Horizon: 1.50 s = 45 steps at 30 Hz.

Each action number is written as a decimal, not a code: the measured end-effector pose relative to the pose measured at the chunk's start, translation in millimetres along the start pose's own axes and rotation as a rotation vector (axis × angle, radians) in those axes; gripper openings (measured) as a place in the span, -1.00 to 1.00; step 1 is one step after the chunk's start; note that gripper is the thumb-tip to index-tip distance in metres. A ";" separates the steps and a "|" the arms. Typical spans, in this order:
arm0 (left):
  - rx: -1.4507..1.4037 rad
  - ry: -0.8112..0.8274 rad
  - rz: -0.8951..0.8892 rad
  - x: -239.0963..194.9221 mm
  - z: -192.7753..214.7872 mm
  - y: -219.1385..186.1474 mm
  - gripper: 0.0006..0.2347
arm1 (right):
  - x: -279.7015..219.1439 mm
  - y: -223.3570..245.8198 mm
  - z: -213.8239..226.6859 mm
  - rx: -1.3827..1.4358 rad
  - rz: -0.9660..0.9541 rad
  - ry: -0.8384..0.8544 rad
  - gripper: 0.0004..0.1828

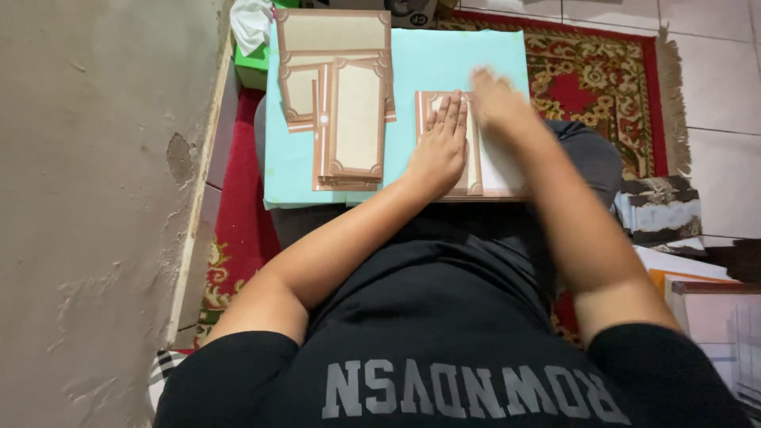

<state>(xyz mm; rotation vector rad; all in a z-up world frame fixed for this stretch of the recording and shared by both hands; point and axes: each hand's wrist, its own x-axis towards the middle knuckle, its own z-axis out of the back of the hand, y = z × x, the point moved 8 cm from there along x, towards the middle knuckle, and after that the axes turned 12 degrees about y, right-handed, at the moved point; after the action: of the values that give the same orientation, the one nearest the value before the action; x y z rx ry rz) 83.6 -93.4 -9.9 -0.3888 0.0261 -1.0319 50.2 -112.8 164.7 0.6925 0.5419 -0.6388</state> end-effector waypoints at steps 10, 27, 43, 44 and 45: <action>-0.708 -0.276 -0.210 -12.6 81.5 -34.0 -0.49 | 121.0 -101.1 -72.7 1.394 0.942 0.034 -0.43; -1.167 -0.195 -0.310 33.6 2.8 -25.9 -0.63 | 14.2 -83.8 -49.7 0.176 1.023 -0.564 -0.32; 0.067 -0.098 0.103 -14.9 -0.5 20.4 -0.41 | 158.6 -68.4 -34.0 -0.794 0.936 -0.332 -0.22; 0.097 -0.109 0.116 -15.3 -3.9 21.6 -0.41 | 164.7 -63.4 -12.3 -0.742 0.655 -0.300 -0.21; 0.126 -0.121 0.129 -15.6 -7.1 23.0 -0.41 | 166.6 -63.0 8.6 -0.681 0.378 -0.265 -0.18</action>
<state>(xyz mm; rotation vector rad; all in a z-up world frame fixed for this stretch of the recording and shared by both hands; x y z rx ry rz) 93.2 -72.1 -26.4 -0.3295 -0.1209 -0.8763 122.4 -215.0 37.8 0.0540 0.3345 -0.1580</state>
